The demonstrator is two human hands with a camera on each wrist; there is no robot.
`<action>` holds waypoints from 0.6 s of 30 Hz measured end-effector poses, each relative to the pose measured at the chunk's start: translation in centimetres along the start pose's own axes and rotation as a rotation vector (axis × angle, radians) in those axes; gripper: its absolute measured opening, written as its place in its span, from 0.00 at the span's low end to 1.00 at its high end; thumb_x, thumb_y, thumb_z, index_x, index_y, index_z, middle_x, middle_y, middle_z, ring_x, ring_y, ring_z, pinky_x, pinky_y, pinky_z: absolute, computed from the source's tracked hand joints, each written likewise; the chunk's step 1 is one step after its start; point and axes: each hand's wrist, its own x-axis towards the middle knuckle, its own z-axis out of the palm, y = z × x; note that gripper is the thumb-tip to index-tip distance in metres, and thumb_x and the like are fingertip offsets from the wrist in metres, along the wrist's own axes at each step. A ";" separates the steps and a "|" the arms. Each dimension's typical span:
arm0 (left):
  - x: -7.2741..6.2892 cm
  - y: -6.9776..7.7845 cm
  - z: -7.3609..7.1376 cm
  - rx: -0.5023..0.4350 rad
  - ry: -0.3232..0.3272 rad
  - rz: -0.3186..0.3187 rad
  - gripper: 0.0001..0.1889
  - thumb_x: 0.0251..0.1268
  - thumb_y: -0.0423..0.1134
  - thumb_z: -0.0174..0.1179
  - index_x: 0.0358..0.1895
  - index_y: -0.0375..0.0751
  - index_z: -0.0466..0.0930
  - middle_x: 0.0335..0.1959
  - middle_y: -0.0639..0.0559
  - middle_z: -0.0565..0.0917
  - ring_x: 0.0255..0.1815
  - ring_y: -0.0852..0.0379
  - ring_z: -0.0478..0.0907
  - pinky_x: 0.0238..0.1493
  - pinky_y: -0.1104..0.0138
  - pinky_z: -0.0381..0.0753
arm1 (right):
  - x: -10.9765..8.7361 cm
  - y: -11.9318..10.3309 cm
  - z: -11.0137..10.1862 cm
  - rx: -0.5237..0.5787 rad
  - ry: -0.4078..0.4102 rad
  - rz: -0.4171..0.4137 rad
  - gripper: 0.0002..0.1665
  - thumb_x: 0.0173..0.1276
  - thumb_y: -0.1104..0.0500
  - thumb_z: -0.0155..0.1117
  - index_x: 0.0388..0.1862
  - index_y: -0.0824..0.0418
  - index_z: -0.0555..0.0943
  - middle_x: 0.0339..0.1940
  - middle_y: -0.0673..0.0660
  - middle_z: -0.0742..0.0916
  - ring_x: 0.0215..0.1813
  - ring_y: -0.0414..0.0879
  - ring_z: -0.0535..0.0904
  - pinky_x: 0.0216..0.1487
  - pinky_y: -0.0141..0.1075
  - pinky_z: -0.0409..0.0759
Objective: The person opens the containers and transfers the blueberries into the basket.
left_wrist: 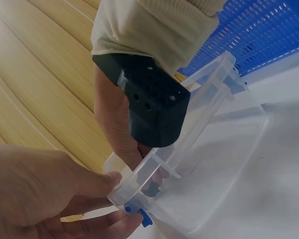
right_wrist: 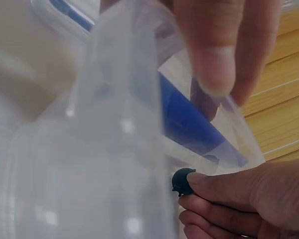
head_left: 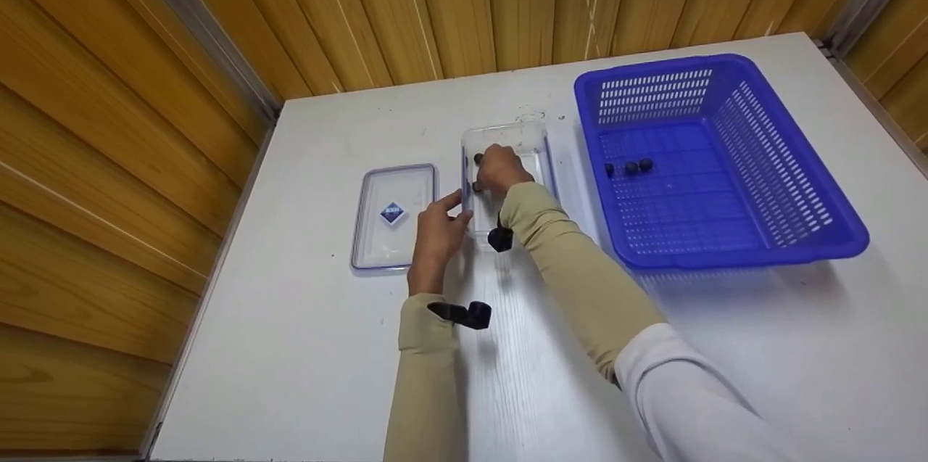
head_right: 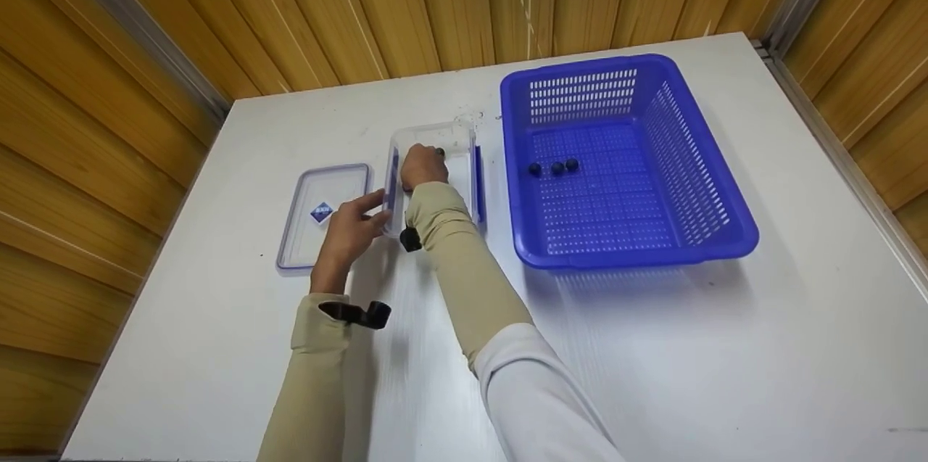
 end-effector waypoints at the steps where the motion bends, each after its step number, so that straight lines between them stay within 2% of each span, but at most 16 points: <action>1: 0.0 0.0 0.0 0.002 -0.001 -0.003 0.23 0.66 0.35 0.58 0.65 0.38 0.72 0.61 0.46 0.78 0.52 0.48 0.82 0.48 0.61 0.81 | -0.1 0.1 0.0 -0.005 -0.004 -0.005 0.25 0.51 0.60 0.74 0.46 0.72 0.81 0.52 0.71 0.82 0.51 0.57 0.80 0.55 0.45 0.78; 3: 0.0 0.0 0.0 0.005 -0.003 -0.005 0.23 0.66 0.35 0.58 0.65 0.38 0.72 0.61 0.46 0.78 0.53 0.48 0.82 0.48 0.61 0.81 | -0.2 0.3 -0.1 0.005 -0.009 -0.011 0.22 0.52 0.59 0.74 0.43 0.71 0.83 0.50 0.70 0.84 0.47 0.55 0.79 0.53 0.44 0.79; 6: 0.0 0.0 0.1 0.010 -0.005 0.000 0.23 0.66 0.35 0.58 0.64 0.38 0.72 0.61 0.46 0.78 0.51 0.49 0.82 0.47 0.61 0.81 | -0.4 0.8 -0.3 0.038 -0.014 -0.017 0.17 0.53 0.58 0.73 0.38 0.68 0.86 0.40 0.63 0.87 0.38 0.50 0.77 0.44 0.38 0.79; 11: -0.1 0.2 0.1 -0.009 -0.025 -0.023 0.23 0.67 0.34 0.57 0.65 0.38 0.71 0.62 0.45 0.77 0.52 0.49 0.82 0.49 0.61 0.81 | -0.7 1.5 -1.8 0.134 -0.042 -0.023 0.13 0.53 0.57 0.73 0.36 0.62 0.89 0.24 0.53 0.86 0.27 0.41 0.75 0.29 0.29 0.69; 14: -0.1 0.2 0.2 -0.022 -0.040 -0.053 0.24 0.68 0.35 0.57 0.67 0.38 0.69 0.64 0.46 0.76 0.55 0.49 0.80 0.52 0.61 0.80 | -1.0 1.7 -3.1 0.161 -0.052 -0.034 0.13 0.55 0.57 0.72 0.38 0.62 0.89 0.25 0.53 0.88 0.26 0.39 0.77 0.29 0.29 0.71; 18: 0.0 0.3 0.1 -0.025 -0.036 -0.063 0.24 0.68 0.34 0.57 0.67 0.38 0.69 0.64 0.45 0.75 0.57 0.48 0.79 0.54 0.61 0.79 | -1.4 1.9 -5.2 0.234 -0.058 -0.019 0.14 0.57 0.59 0.71 0.42 0.63 0.87 0.35 0.57 0.89 0.33 0.42 0.81 0.39 0.32 0.79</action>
